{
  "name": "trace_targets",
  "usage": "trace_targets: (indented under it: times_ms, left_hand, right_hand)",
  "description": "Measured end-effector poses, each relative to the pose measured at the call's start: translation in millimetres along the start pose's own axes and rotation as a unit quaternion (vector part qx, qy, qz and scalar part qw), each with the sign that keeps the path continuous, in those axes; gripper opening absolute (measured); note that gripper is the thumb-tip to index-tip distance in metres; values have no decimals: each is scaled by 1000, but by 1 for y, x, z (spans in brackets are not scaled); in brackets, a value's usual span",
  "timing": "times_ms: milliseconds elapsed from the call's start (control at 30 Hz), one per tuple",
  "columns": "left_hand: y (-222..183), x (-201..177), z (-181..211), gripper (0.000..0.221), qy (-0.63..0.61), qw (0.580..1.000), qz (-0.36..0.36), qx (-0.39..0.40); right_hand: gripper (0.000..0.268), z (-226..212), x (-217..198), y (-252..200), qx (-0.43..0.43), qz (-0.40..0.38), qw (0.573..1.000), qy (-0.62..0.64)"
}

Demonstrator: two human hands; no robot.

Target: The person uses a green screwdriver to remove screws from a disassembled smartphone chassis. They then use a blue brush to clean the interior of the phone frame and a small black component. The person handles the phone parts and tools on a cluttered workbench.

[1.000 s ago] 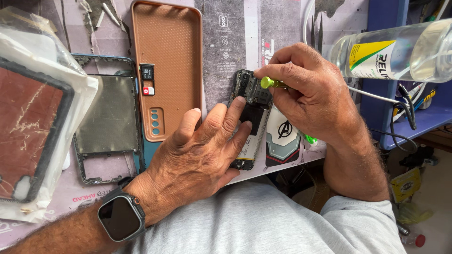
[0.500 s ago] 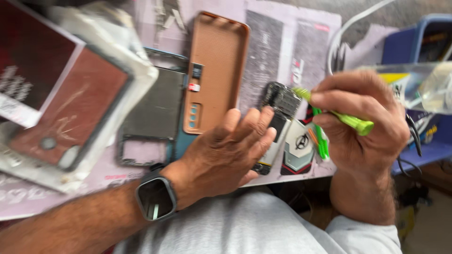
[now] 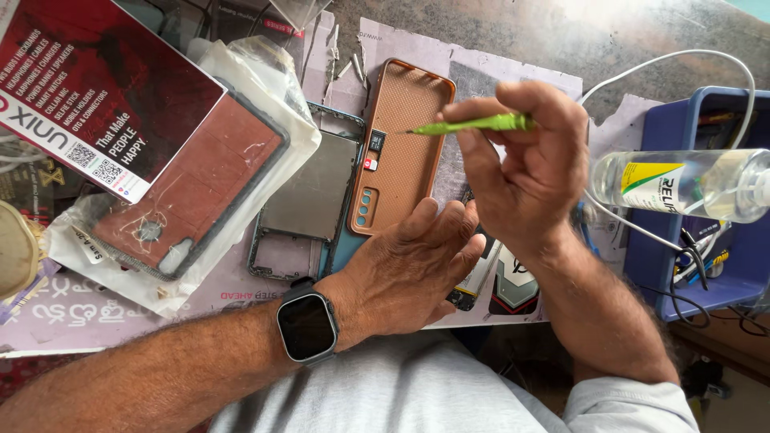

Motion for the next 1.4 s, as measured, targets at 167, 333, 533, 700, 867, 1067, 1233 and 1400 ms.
trace_targets:
  times_ms: [167,333,533,700,867,1067,1233,1400]
  left_hand:
    - [-2,3,1,90,29,999,-33,21]
    - [-1,2,0,86,24,1000,-10,15]
    - [-3,1,1,87,14,1000,10,7]
    - [-5,4,2,86,19,1000,14,6]
    - [-5,6,2,86,11,1000,-5,11]
    - [1,-7,-2,88,-14,999,49,13]
    - [1,-37,-11,41,-42,991,121,29]
    - [4,-63,-36,14,-100,962,232,-100]
  right_hand:
    - [39,-6,4,2,32,-29,999,-27]
    - [37,-10,5,-3,24,-57,997,-50]
    - [37,0,8,-6,31,-45,996,-72]
    - [35,5,10,-6,34,-54,996,-63]
    - [38,7,12,-3,22,-57,996,-66]
    - [35,-1,-1,-5,30,-26,999,-7]
    - [32,-13,-24,-7,55,44,997,22]
    - [34,-26,-45,-21,122,113,984,62]
Point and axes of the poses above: each hand's wrist, its own y-axis towards the middle knuckle, its own x-axis out of the palm, z = x × y, the point moved 2 cm from there along y, towards the middle knuckle, and after that the axes turned 4 degrees about z, right-handed, at the moved point
